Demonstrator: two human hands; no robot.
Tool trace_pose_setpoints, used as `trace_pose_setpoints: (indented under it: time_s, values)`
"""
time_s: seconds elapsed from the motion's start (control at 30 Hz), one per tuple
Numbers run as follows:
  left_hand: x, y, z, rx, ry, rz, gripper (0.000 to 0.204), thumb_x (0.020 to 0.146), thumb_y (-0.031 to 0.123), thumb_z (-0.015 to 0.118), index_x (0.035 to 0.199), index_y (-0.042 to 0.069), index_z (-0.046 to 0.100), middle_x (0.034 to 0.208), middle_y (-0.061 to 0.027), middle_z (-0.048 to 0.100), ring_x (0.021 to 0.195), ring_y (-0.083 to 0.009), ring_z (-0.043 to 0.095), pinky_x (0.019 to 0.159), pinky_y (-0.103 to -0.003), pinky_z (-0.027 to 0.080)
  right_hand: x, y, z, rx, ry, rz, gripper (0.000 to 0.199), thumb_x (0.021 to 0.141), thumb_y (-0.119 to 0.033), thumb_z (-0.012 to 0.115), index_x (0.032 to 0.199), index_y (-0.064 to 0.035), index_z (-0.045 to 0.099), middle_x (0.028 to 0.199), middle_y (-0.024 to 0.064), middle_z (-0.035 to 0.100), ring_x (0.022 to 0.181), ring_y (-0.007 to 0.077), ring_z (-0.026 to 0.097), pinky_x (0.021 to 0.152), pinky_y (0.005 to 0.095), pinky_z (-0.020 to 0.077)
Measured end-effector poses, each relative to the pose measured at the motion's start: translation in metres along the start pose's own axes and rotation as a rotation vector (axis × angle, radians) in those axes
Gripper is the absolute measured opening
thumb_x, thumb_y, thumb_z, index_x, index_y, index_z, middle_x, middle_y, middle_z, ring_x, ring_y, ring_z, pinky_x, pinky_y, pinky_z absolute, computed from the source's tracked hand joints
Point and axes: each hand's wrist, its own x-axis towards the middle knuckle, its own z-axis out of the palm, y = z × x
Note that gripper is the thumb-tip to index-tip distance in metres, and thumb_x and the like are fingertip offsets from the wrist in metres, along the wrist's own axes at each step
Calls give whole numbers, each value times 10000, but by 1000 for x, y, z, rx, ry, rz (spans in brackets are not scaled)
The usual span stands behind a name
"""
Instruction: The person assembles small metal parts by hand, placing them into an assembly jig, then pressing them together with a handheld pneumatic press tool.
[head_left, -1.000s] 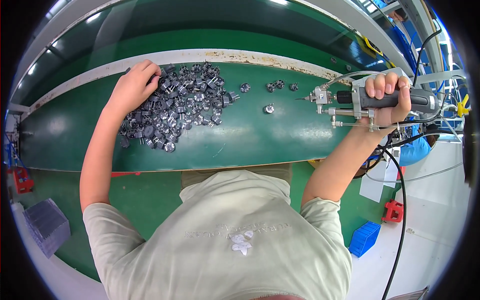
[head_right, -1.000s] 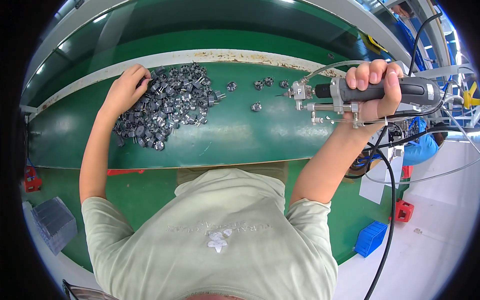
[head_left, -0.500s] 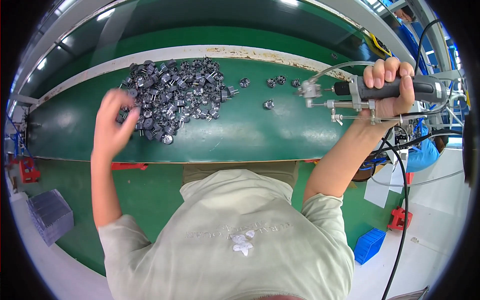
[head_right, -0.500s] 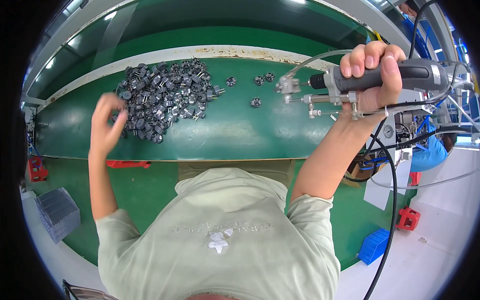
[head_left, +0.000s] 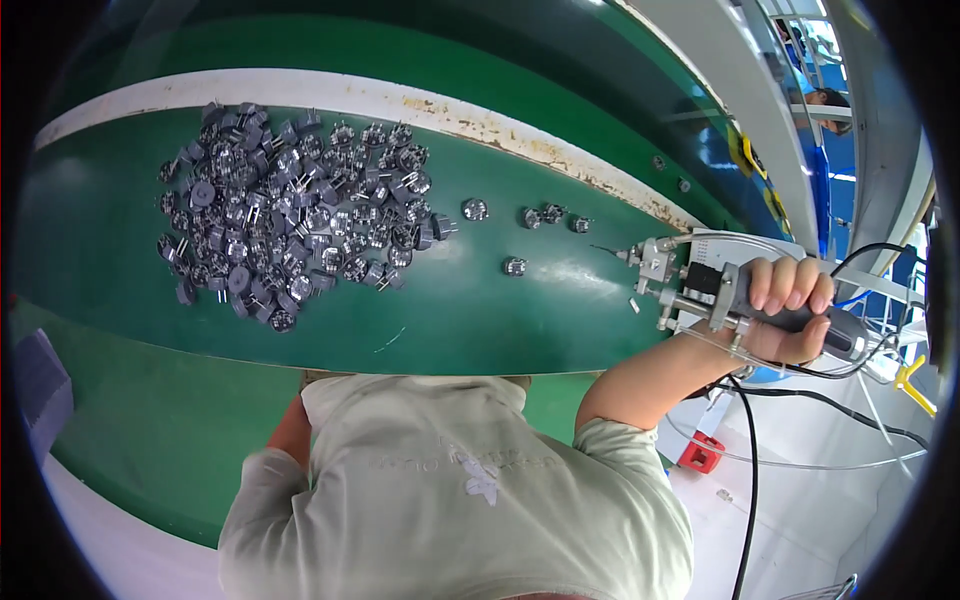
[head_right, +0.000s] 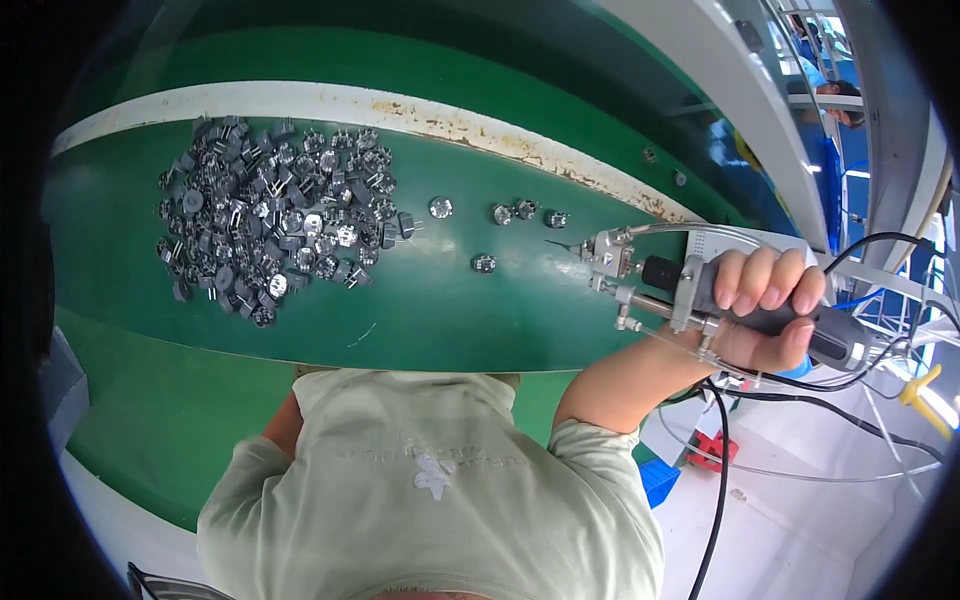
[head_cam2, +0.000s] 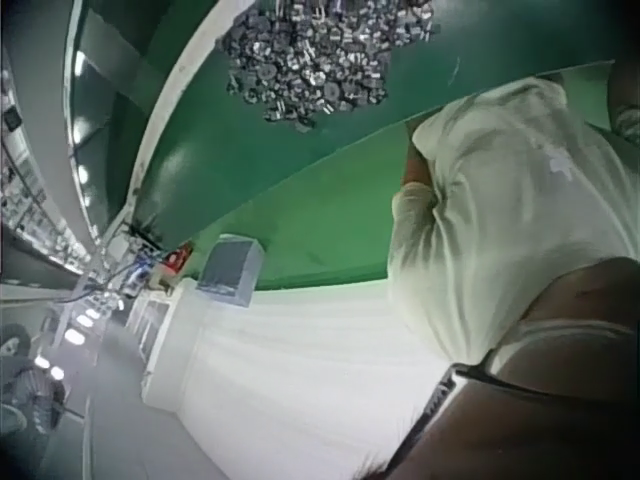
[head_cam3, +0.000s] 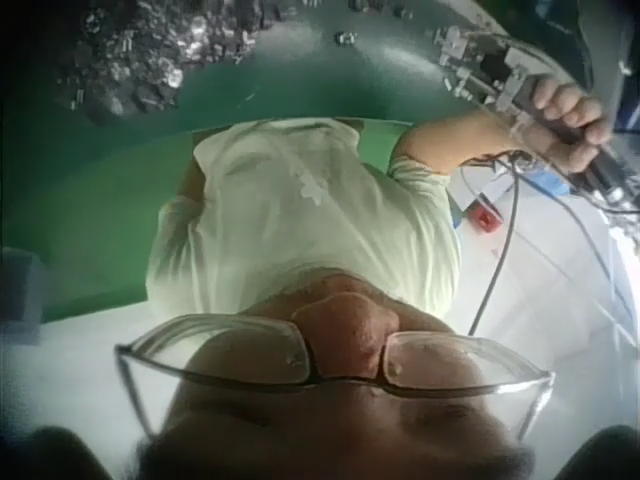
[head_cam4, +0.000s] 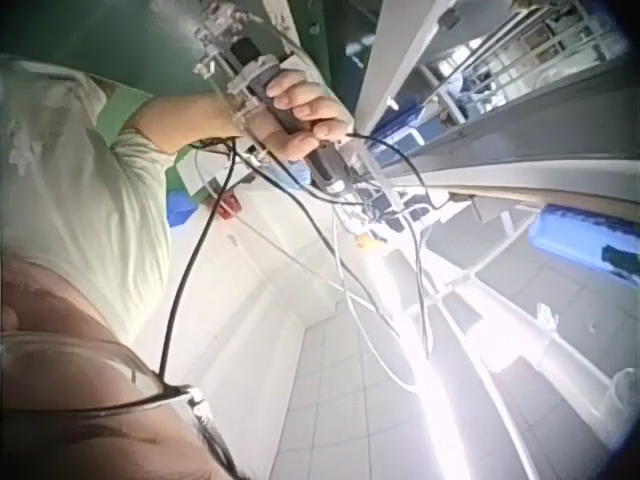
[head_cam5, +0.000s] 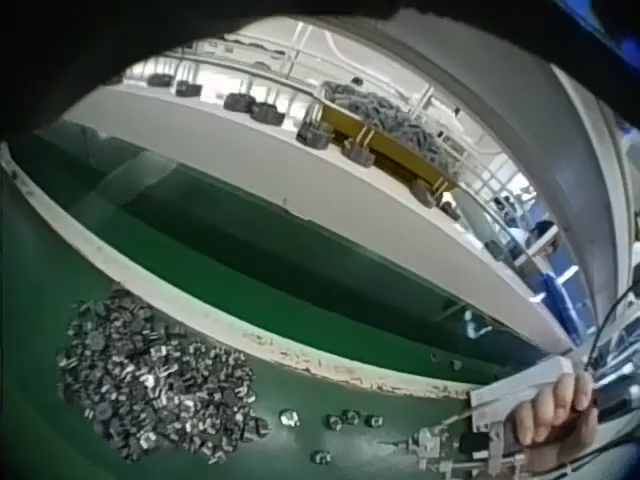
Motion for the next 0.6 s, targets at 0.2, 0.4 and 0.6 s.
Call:
trace_pose_setpoints:
  time_s: [0.2,0.4,0.6]
  values:
    - [-96,-153,-110,-164,67,79,342,839,212,560,1126,31,603,1045,-130,622,960,-199,581,786,-359,473,0,-20,5,-66,83,-14,119,881,-169,551,938,-84,489,785,62,456,634,163,443,564,318,418]
    - [-25,-45,-30,-337,177,221,365,836,222,596,1150,34,601,1050,-122,622,961,-196,578,792,-361,472,-34,1,13,-268,179,-80,207,807,47,598,941,-75,497,739,85,499,611,182,482,556,320,440]
    - [-177,67,-17,539,253,1235,85,761,20,637,844,4,635,816,-98,609,705,-197,576,630,-297,462,-37,-14,16,-256,191,-157,190,782,60,625,880,-42,497,677,89,499,590,204,516,553,331,471]
